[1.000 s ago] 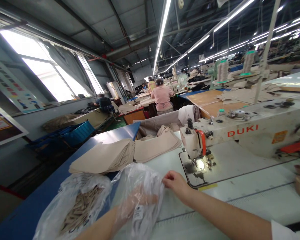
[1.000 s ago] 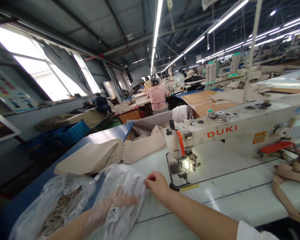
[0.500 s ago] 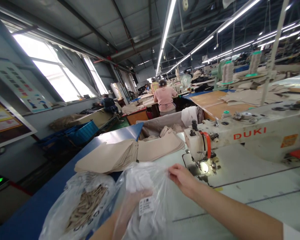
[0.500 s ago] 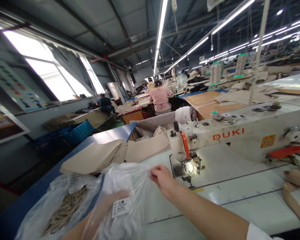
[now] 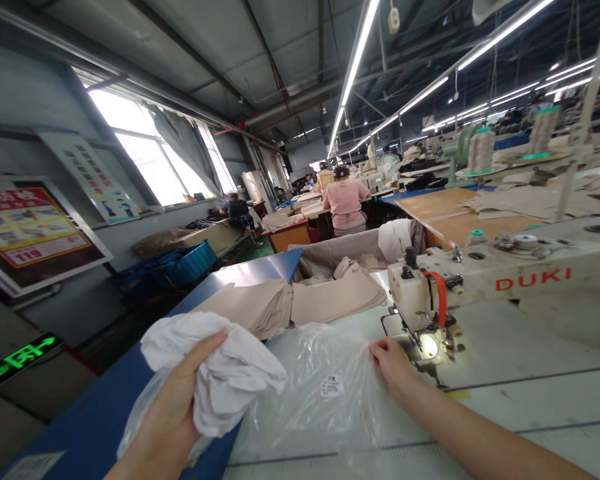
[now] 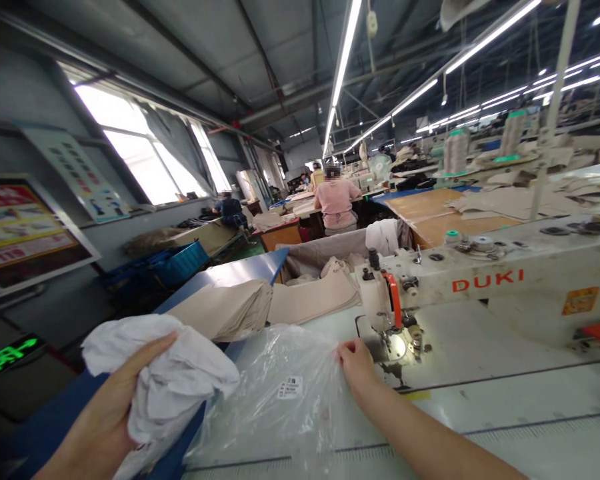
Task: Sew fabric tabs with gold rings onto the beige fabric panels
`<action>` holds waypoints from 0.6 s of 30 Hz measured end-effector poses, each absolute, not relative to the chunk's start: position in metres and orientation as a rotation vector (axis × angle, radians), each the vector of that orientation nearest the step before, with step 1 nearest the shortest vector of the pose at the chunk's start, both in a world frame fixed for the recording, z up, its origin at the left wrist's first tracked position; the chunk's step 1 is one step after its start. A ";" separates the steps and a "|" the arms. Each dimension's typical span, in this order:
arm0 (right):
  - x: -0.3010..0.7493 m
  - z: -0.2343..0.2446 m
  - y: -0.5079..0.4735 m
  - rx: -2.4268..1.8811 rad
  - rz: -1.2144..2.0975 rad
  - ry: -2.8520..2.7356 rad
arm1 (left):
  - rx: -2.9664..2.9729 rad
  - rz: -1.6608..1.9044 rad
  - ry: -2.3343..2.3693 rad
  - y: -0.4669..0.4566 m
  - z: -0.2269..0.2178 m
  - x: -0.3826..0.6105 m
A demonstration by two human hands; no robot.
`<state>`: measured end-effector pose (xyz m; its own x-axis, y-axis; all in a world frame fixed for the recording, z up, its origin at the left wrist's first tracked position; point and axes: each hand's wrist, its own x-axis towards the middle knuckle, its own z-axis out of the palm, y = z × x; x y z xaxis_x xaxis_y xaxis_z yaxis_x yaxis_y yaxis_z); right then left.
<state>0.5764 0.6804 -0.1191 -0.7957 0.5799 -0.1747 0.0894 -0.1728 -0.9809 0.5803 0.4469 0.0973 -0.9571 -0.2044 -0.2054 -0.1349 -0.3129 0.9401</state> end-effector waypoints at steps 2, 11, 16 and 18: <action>0.573 -0.116 0.678 -0.819 2.004 -1.743 | 0.495 -2.476 -1.768 0.443 0.105 0.581; 0.573 -0.102 0.653 -0.676 2.016 -1.696 | 0.625 -2.485 -1.795 0.454 0.110 0.597; 0.582 -0.100 0.655 -0.655 2.000 -1.760 | 0.562 -2.583 -1.955 0.463 0.063 0.591; 0.584 -0.100 0.660 -0.662 2.001 -1.793 | 0.529 -2.563 -1.993 0.462 0.055 0.588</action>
